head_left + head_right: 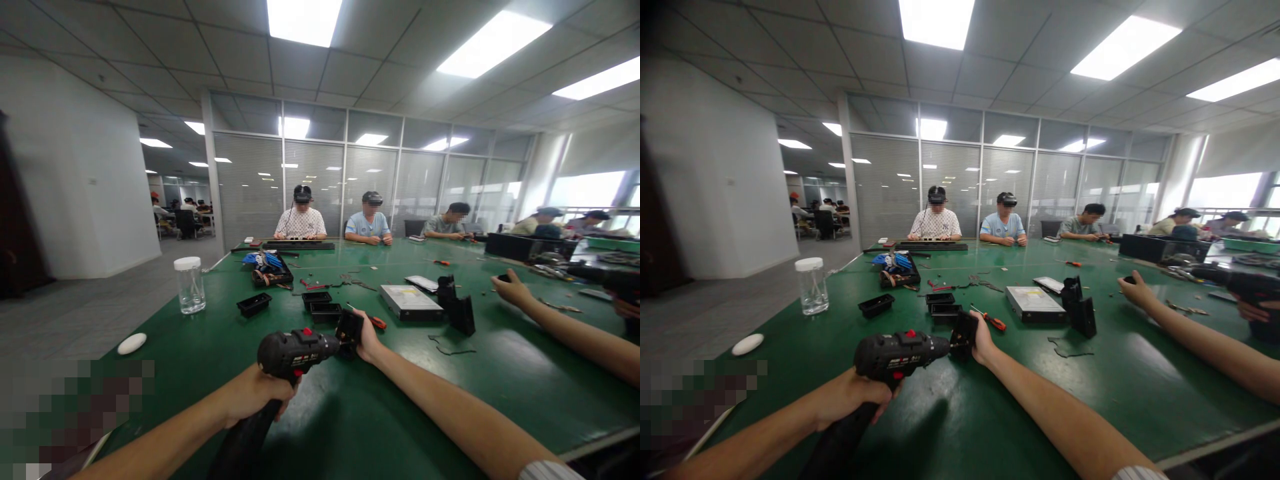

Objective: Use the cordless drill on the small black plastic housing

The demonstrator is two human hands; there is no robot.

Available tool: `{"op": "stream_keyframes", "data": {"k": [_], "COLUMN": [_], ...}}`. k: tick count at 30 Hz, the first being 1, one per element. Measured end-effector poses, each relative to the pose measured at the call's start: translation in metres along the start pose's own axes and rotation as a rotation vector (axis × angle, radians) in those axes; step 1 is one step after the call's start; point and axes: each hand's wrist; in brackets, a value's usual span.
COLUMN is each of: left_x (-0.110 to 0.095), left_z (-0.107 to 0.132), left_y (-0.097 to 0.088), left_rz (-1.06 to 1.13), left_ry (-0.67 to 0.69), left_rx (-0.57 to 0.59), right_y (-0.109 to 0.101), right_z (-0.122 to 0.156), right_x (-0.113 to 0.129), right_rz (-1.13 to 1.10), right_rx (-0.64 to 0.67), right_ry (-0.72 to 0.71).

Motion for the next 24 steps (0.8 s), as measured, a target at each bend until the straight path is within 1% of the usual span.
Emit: {"op": "stream_keyframes", "data": {"k": [8, 15, 24], "left_x": [-0.0007, 0.0019, 0.0009], "left_z": [0.0001, -0.0006, -0.0007], "left_y": [0.0016, -0.0007, 0.0005], "left_rz": [0.019, 0.027, 0.003], "left_ry": [-0.01, -0.009, -0.001], "left_rx": [-0.01, -0.006, -0.014], "right_y": [-0.0032, -0.0005, 0.0028], "right_z": [-0.0016, 0.0004, 0.0026], "right_x": [-0.0011, 0.0001, 0.002], "right_rz": [0.001, 0.01, 0.009], "right_rx": [-0.003, 0.011, -0.009], "right_ry": [-0.013, 0.003, 0.0]}}
Point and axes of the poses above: each hand's wrist, its own z-axis away from the middle knuckle, its own y-axis out of the palm, x = y × z, and after that the axes turned 6 degrees about z, right-handed
